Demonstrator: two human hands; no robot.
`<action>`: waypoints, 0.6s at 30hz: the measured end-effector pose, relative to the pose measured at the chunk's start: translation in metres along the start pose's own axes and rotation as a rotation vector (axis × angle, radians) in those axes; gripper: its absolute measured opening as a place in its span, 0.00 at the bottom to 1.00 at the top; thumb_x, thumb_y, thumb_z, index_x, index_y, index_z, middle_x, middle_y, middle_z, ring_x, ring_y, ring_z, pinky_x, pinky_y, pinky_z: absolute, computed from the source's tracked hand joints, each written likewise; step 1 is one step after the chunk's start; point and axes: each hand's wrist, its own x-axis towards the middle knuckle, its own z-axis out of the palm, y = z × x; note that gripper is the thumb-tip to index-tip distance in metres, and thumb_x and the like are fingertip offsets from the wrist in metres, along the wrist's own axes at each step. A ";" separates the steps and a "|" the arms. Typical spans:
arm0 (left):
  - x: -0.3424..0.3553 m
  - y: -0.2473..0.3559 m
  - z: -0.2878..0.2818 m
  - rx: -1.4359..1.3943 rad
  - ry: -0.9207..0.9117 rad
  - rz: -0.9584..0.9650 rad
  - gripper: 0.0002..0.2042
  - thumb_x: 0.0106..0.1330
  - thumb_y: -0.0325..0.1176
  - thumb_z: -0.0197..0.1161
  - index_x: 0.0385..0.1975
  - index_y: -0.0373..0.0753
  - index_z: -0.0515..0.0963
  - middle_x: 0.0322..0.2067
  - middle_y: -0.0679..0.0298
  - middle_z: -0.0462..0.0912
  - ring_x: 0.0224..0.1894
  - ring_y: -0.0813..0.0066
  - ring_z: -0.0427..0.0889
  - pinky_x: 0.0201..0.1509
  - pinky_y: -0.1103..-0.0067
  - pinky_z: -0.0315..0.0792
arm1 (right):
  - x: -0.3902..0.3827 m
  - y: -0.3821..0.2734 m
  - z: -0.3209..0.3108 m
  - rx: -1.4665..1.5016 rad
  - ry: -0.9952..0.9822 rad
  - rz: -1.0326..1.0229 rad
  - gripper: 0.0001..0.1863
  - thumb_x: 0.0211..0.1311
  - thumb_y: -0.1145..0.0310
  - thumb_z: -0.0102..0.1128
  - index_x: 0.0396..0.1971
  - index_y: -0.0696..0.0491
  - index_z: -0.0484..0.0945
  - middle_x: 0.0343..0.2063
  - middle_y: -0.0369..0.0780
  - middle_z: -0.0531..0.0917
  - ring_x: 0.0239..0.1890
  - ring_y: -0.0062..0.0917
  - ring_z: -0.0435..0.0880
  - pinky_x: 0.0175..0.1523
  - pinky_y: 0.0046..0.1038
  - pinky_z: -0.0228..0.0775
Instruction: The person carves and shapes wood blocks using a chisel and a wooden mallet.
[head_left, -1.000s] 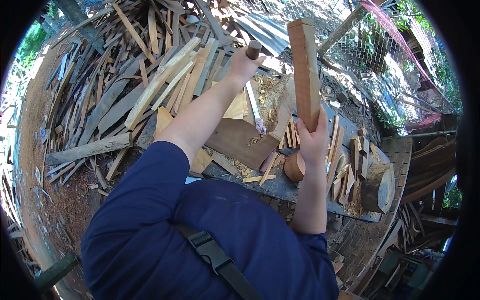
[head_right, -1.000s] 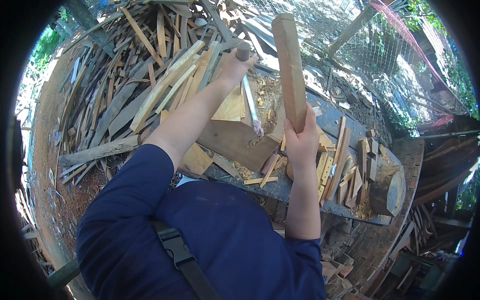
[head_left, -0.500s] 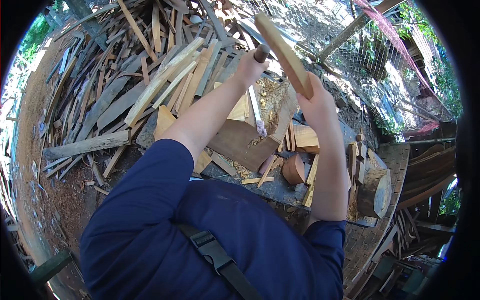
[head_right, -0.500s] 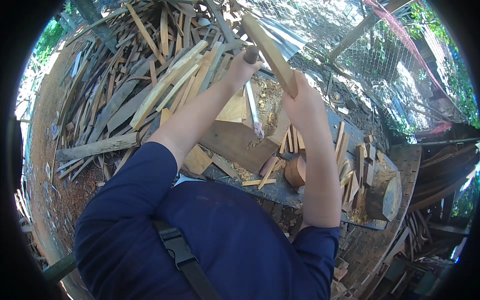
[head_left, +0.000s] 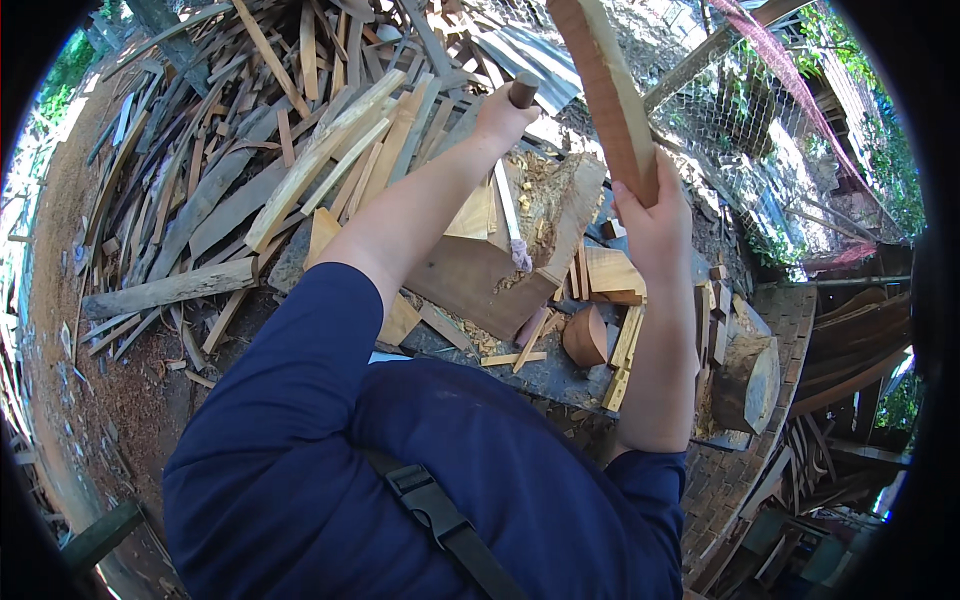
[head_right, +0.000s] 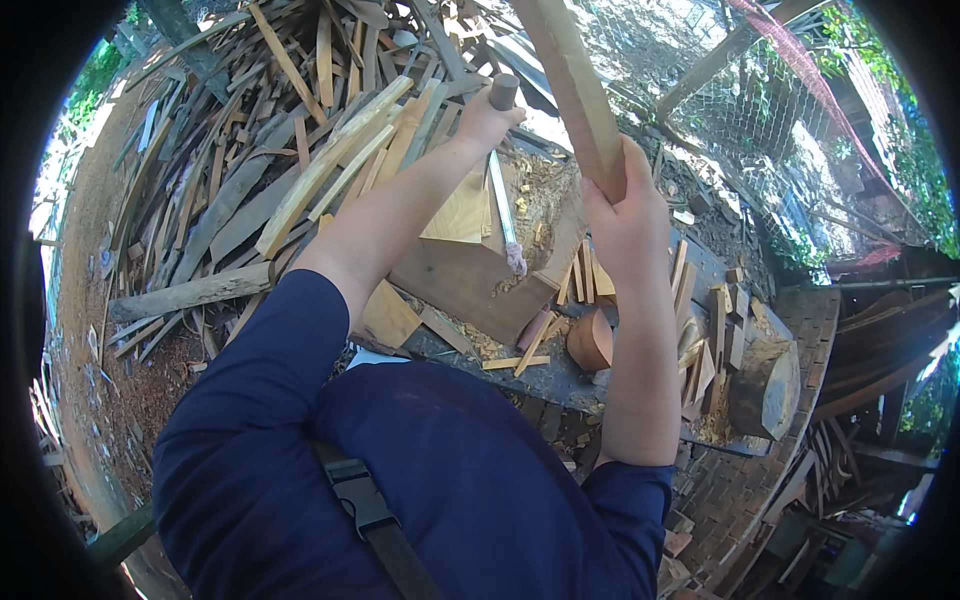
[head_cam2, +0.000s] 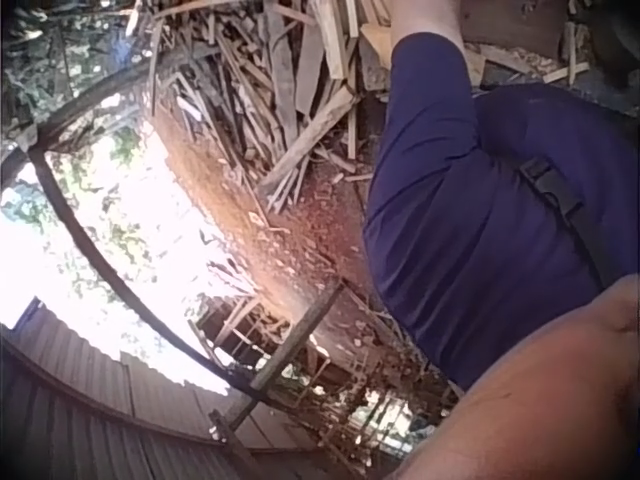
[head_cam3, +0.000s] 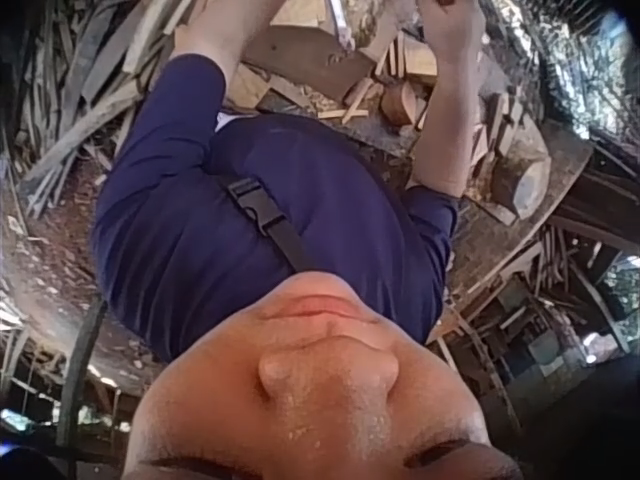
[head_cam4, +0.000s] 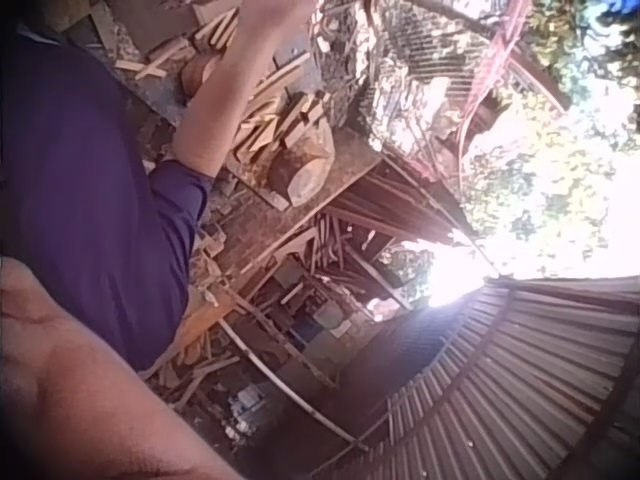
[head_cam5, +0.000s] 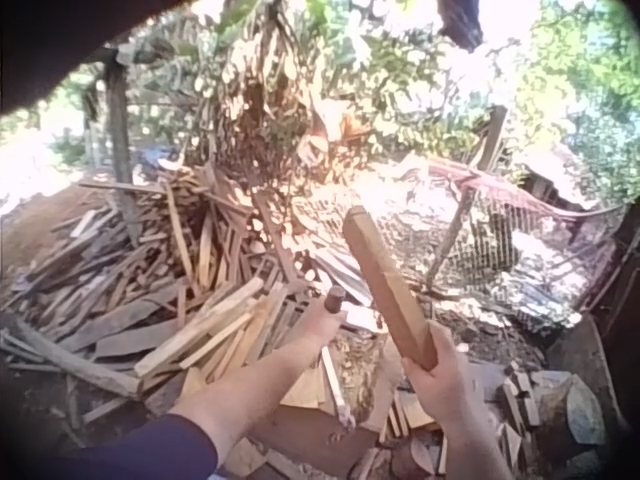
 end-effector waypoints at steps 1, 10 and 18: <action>0.000 0.002 0.000 0.013 -0.005 0.009 0.18 0.46 0.37 0.65 0.36 0.37 0.74 0.34 0.56 0.80 0.39 0.63 0.78 0.45 0.73 0.70 | -0.002 0.002 -0.001 -0.001 0.001 0.004 0.27 0.52 0.68 0.56 0.54 0.54 0.64 0.40 0.51 0.78 0.43 0.41 0.78 0.46 0.34 0.68; -0.003 0.009 -0.002 0.038 -0.023 0.010 0.17 0.47 0.34 0.63 0.38 0.38 0.73 0.35 0.57 0.79 0.39 0.65 0.78 0.45 0.74 0.70 | -0.008 0.009 -0.002 0.011 -0.035 0.035 0.28 0.52 0.69 0.57 0.54 0.56 0.63 0.39 0.51 0.78 0.42 0.40 0.79 0.46 0.33 0.68; -0.002 0.006 -0.003 -0.025 -0.031 -0.040 0.18 0.47 0.34 0.63 0.39 0.37 0.74 0.34 0.57 0.79 0.39 0.65 0.78 0.45 0.74 0.69 | -0.009 0.016 0.002 -0.021 -0.039 0.083 0.29 0.52 0.68 0.57 0.56 0.56 0.62 0.40 0.51 0.77 0.44 0.40 0.78 0.47 0.33 0.67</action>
